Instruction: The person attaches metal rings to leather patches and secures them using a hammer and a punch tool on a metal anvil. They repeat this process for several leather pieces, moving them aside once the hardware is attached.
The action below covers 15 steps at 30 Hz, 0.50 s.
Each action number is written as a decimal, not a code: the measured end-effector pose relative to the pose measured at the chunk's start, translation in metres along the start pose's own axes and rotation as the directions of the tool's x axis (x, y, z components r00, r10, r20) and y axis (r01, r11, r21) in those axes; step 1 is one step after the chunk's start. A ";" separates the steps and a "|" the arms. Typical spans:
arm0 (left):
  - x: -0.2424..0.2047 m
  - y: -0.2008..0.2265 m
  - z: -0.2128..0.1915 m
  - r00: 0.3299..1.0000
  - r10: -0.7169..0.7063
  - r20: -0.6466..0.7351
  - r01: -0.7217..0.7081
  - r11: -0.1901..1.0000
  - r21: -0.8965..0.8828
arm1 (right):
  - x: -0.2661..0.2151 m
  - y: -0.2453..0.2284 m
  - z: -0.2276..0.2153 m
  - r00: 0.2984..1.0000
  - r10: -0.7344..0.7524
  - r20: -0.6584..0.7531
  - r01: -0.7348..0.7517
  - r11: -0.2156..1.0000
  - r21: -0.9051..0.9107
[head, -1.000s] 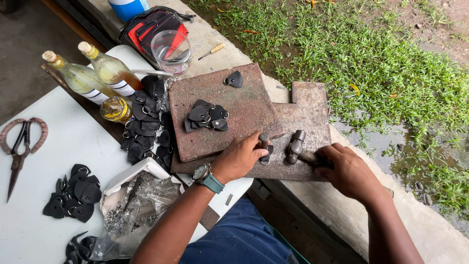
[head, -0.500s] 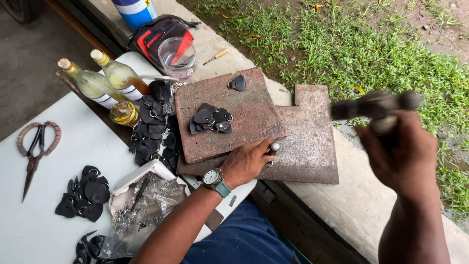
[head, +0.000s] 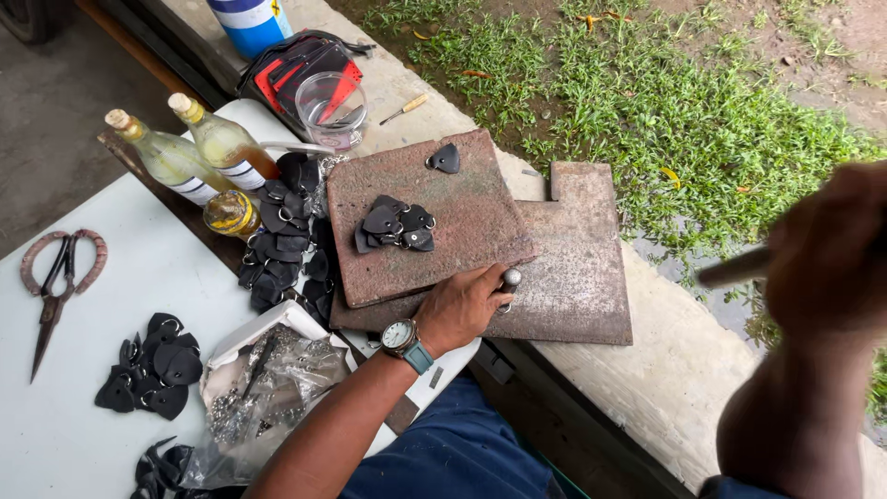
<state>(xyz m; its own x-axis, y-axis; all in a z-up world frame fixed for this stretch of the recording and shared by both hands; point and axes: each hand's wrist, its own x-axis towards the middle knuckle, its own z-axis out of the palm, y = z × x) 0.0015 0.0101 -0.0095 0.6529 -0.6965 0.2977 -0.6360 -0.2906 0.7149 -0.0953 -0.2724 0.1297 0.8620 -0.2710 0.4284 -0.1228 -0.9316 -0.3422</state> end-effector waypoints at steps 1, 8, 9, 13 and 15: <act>0.001 0.001 0.001 1.000 0.000 -0.002 0.000 1.000 0.003 | -0.005 -0.001 0.006 0.998 0.006 0.068 -0.002 0.998 -0.063; 0.005 -0.007 -0.002 0.978 -0.211 0.009 0.209 0.961 -0.181 | -0.033 -0.004 0.037 0.882 -0.076 0.465 0.175 0.969 -0.174; -0.006 -0.007 -0.001 0.968 -0.251 -0.007 0.242 0.940 -0.239 | -0.040 0.000 0.038 0.909 -0.148 0.390 0.183 0.982 -0.054; 0.001 -0.002 -0.012 0.962 -0.275 0.000 0.271 0.948 -0.166 | -0.054 0.011 0.047 0.915 -0.039 0.401 0.087 0.991 -0.103; 0.004 0.008 -0.014 0.958 -0.287 0.012 0.287 0.957 -0.028 | -0.060 0.012 0.056 0.909 -0.047 0.414 0.094 0.991 -0.094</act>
<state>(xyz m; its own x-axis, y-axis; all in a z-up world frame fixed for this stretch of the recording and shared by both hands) 0.0046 0.0142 0.0062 0.8030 -0.5916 0.0723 -0.4097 -0.4599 0.7878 -0.1210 -0.2539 0.0527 0.9930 -0.1021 0.0596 -0.0867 -0.9716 -0.2202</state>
